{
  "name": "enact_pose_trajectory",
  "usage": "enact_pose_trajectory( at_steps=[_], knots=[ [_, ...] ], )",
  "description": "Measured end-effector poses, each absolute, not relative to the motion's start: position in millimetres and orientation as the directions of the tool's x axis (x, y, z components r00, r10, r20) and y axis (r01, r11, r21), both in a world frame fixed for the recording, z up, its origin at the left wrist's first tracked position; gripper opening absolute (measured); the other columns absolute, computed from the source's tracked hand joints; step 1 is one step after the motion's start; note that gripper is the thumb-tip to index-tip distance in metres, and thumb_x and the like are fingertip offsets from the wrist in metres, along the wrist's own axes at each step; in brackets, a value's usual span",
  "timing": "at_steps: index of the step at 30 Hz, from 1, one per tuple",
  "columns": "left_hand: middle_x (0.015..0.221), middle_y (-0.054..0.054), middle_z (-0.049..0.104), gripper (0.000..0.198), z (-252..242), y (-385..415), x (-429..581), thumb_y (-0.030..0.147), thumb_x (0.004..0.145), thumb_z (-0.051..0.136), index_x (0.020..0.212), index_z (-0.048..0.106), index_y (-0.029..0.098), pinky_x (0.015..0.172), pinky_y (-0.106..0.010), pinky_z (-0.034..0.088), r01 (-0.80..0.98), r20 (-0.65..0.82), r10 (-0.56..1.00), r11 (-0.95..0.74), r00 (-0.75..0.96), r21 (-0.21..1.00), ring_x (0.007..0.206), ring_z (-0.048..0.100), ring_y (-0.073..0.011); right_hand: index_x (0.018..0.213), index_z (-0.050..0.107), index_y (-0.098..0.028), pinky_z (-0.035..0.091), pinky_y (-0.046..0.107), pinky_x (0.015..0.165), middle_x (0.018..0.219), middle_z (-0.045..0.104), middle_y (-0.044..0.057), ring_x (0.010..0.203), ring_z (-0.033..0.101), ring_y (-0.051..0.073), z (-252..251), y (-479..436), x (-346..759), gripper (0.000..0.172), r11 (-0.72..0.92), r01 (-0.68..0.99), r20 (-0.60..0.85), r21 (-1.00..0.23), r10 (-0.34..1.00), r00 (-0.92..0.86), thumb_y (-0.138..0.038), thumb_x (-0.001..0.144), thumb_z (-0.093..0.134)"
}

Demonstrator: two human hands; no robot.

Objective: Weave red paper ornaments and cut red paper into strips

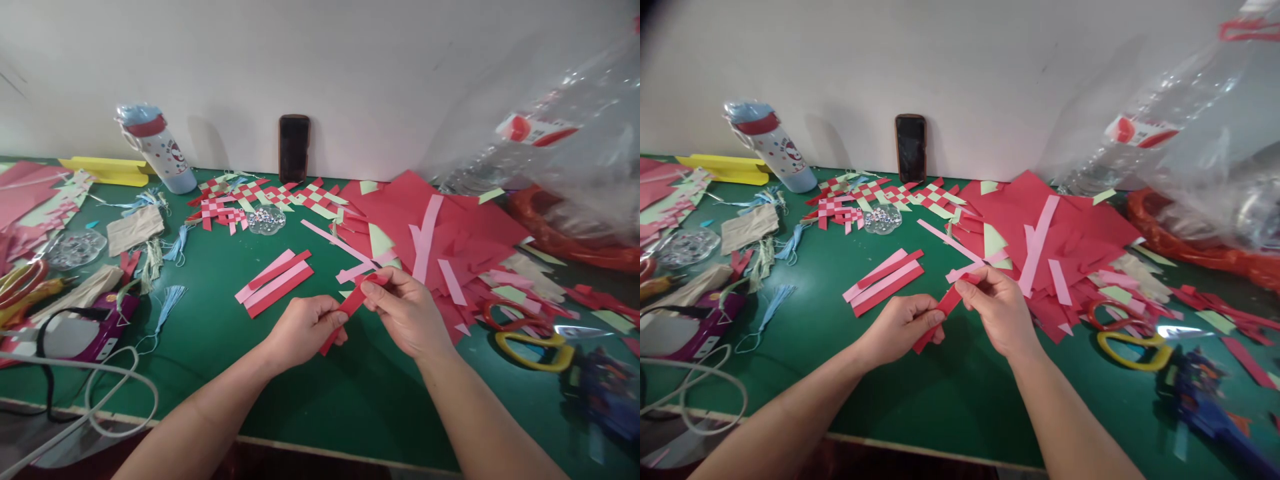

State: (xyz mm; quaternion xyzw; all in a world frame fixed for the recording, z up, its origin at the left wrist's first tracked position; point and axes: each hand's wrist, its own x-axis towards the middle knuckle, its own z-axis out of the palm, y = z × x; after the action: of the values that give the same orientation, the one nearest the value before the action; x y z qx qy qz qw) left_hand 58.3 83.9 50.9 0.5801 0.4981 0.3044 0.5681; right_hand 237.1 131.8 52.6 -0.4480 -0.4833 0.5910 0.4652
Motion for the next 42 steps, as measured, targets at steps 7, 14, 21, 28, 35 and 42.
enact_pose_trajectory(
  at_steps=[7,14,21,28,35,42],
  knots=[
    [0.071,-0.002,0.071,0.029,47.3,83.9,58.4,0.033,0.093,0.05,0.071,0.059,0.018,0.055,-0.02,0.043,0.263,-0.211,0.924,0.127,0.319,0.956,0.056,0.057,-0.0093,0.081,0.066,-0.022,0.039,0.025,0.05,0.059,0.054,-0.004,0.052,0.047,0.009,52.9,133.8,241.0,0.023,-0.091,-0.109,-0.07,-0.99,0.979,-0.19,-0.037,0.072,0.081],
    [0.069,0.002,0.068,0.027,53.2,84.3,59.4,0.027,0.093,0.047,0.069,0.057,0.018,0.052,-0.018,0.041,0.338,-0.206,0.931,0.098,0.302,0.936,0.048,0.053,-0.007,0.07,0.06,-0.021,0.037,0.024,0.05,0.052,0.052,-0.005,0.05,0.047,0.009,50.3,135.0,241.1,0.029,-0.066,-0.086,-0.054,-0.994,0.989,-0.135,-0.041,0.072,0.08],
    [0.068,0.003,0.067,0.026,56.7,84.6,59.0,0.026,0.093,0.047,0.069,0.056,0.019,0.052,-0.019,0.041,0.376,-0.193,0.937,0.073,0.291,0.924,0.047,0.052,-0.0069,0.071,0.063,-0.02,0.038,0.022,0.051,0.054,0.052,-0.005,0.051,0.047,0.007,48.9,137.0,241.7,0.028,-0.058,-0.138,-0.043,-0.989,0.993,-0.107,-0.043,0.072,0.08],
    [0.068,0.002,0.067,0.025,55.7,83.8,59.2,0.025,0.092,0.047,0.069,0.056,0.019,0.052,-0.019,0.041,0.355,-0.21,0.929,0.093,0.306,0.93,0.048,0.053,-0.0076,0.069,0.065,-0.021,0.039,0.022,0.05,0.054,0.051,-0.004,0.052,0.047,0.008,51.8,137.5,242.0,0.026,0.001,-0.131,0.012,-0.991,0.996,-0.086,-0.042,0.072,0.081],
    [0.068,0.002,0.067,0.027,53.4,84.8,58.0,0.028,0.092,0.048,0.069,0.058,0.018,0.051,-0.019,0.041,0.328,-0.211,0.926,0.103,0.313,0.939,0.048,0.053,-0.0074,0.068,0.065,-0.021,0.041,0.022,0.052,0.059,0.052,-0.004,0.052,0.048,0.007,53.4,136.8,241.8,0.025,-0.006,-0.179,0.008,-0.984,0.997,-0.075,-0.04,0.07,0.082],
    [0.07,-0.002,0.069,0.027,50.9,83.9,58.2,0.036,0.092,0.051,0.075,0.059,0.017,0.053,-0.019,0.045,0.15,-0.227,0.919,0.187,0.324,0.971,0.057,0.061,-0.0103,0.092,0.067,-0.021,0.044,0.025,0.057,0.073,0.061,-0.001,0.063,0.054,0.011,53.8,130.9,240.5,0.03,-0.128,-0.009,-0.114,-0.992,0.912,-0.395,-0.042,0.073,0.079]
  ],
)
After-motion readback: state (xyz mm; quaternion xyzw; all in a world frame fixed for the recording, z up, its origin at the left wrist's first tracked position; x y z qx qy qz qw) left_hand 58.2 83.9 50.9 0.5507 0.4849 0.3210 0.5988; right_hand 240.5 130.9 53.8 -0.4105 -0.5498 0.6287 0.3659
